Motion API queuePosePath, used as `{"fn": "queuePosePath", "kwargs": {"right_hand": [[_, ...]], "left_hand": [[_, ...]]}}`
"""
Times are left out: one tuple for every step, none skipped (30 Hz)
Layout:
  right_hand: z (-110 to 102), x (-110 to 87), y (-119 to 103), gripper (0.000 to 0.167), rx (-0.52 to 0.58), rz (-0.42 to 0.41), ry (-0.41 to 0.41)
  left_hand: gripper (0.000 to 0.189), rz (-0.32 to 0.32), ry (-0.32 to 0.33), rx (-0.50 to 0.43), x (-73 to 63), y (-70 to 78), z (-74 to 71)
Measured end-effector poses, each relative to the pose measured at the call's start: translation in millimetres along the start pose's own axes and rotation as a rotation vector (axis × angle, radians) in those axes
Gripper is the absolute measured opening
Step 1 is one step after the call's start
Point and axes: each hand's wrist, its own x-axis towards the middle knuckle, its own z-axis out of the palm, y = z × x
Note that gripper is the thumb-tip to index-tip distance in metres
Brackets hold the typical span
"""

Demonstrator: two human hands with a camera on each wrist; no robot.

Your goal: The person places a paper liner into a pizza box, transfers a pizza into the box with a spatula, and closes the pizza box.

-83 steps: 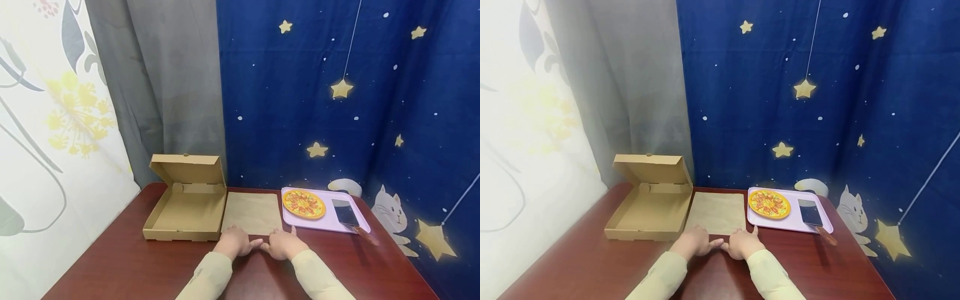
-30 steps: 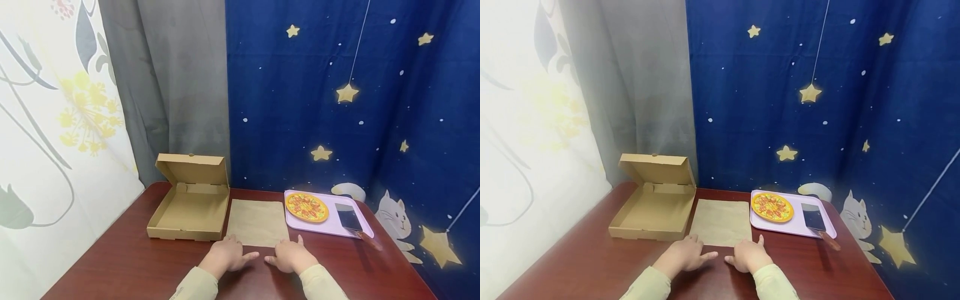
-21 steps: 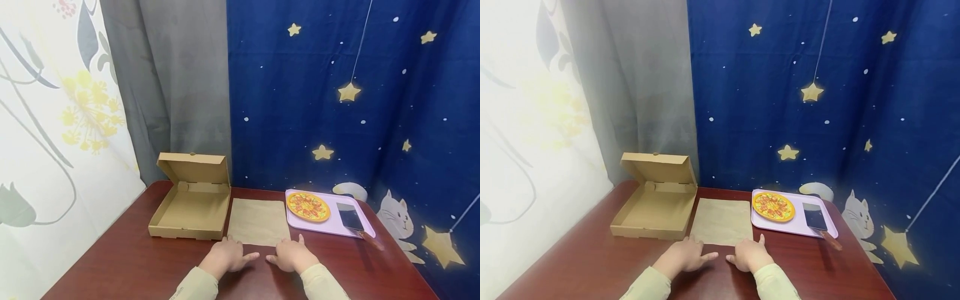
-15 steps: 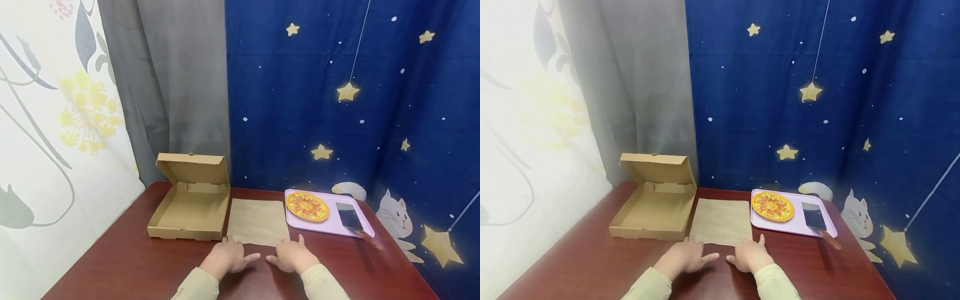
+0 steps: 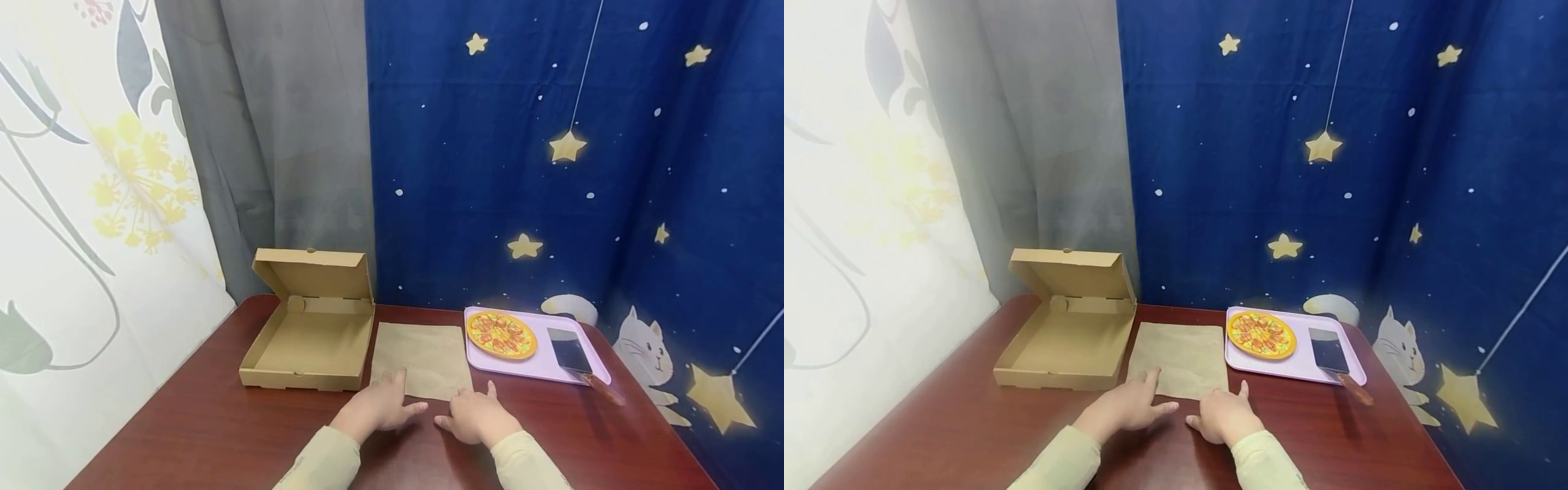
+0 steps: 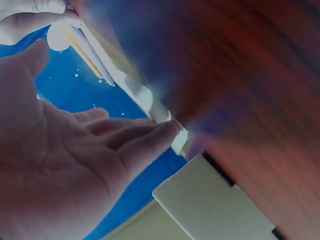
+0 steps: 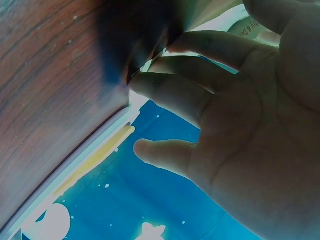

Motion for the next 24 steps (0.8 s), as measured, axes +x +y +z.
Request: {"fn": "queuePosePath", "kwargs": {"right_hand": [[0.1,-0.1,0.2,0.052,0.003,0.000,0.001],[0.2,-0.2,0.5,0.052,0.006,0.000,-0.001],[0.2,-0.2,0.7,0.052,0.009,0.000,-0.002],[0.1,-0.3,0.8,0.052,0.011,0.000,-0.003],[0.2,-0.3,1.0,0.051,0.014,0.000,-0.004],[0.2,-0.2,1.2,0.052,0.017,0.000,-0.004],[0.1,-0.2,1.3,0.052,0.018,0.001,-0.003],[-0.2,-0.1,1.4,0.052,0.018,0.002,-0.003],[-0.5,-0.1,1.4,0.052,0.017,0.002,-0.001],[-0.8,0.2,1.4,0.052,0.015,0.003,0.001],[-0.9,0.6,1.5,0.053,0.011,0.003,0.002],[-1.4,0.9,1.5,0.053,0.007,0.003,0.006],[-1.7,1.6,1.8,0.053,0.001,0.003,0.004],[-2.0,2.4,2.2,0.053,-0.003,0.002,0.002],[-2.3,3.2,2.6,0.053,-0.006,0.001,0.000],[-2.4,4.0,3.1,0.053,-0.008,-0.001,-0.003],[-2.7,4.5,3.5,0.054,-0.008,-0.001,-0.006],[-3.0,4.8,3.9,0.054,-0.007,-0.001,-0.010],[-3.1,5.1,4.3,0.053,-0.003,0.000,-0.015],[-3.2,5.0,4.4,0.053,-0.001,0.000,-0.016],[-3.3,4.8,4.4,0.052,0.002,0.001,-0.017],[-3.4,4.5,4.1,0.052,0.004,0.001,-0.018],[-3.5,4.2,3.7,0.052,0.006,0.002,-0.018],[-3.4,3.9,3.4,0.051,0.006,0.002,-0.017]], "left_hand": [[0.086,-0.013,0.001,0.005,1.0,0.7,-0.7],[0.084,-0.025,0.001,0.016,2.1,1.3,-1.1],[0.081,-0.037,-0.001,0.032,3.0,2.0,-1.5],[0.075,-0.048,-0.006,0.049,3.8,2.5,-1.6],[0.070,-0.054,-0.009,0.071,4.7,3.1,-1.4],[0.064,-0.057,-0.014,0.095,4.9,4.0,-1.5],[0.059,-0.060,-0.020,0.119,5.1,4.7,-1.4],[0.055,-0.060,-0.029,0.140,5.5,5.4,-1.0],[0.052,-0.059,-0.033,0.159,5.7,5.9,-0.5],[0.050,-0.057,-0.032,0.172,5.9,6.4,0.1],[0.050,-0.056,-0.029,0.181,6.1,6.9,0.8],[0.050,-0.058,-0.022,0.185,6.3,7.2,1.3],[0.052,-0.062,-0.016,0.181,7.0,7.3,2.1],[0.054,-0.066,-0.012,0.174,7.5,7.4,2.6],[0.056,-0.069,-0.005,0.165,8.2,7.3,3.4],[0.058,-0.071,0.002,0.157,8.9,7.1,3.8],[0.060,-0.068,0.010,0.152,9.6,6.9,4.3],[0.062,-0.065,0.019,0.148,10.2,6.7,4.8],[0.062,-0.059,0.029,0.146,10.6,6.7,5.2],[0.063,-0.051,0.039,0.150,11.1,6.7,5.4],[0.063,-0.045,0.052,0.159,11.7,6.5,5.7],[0.062,-0.038,0.069,0.171,12.4,6.4,5.9],[0.060,-0.035,0.083,0.183,12.8,6.6,6.1],[0.058,-0.033,0.098,0.193,13.7,6.5,6.3]]}}
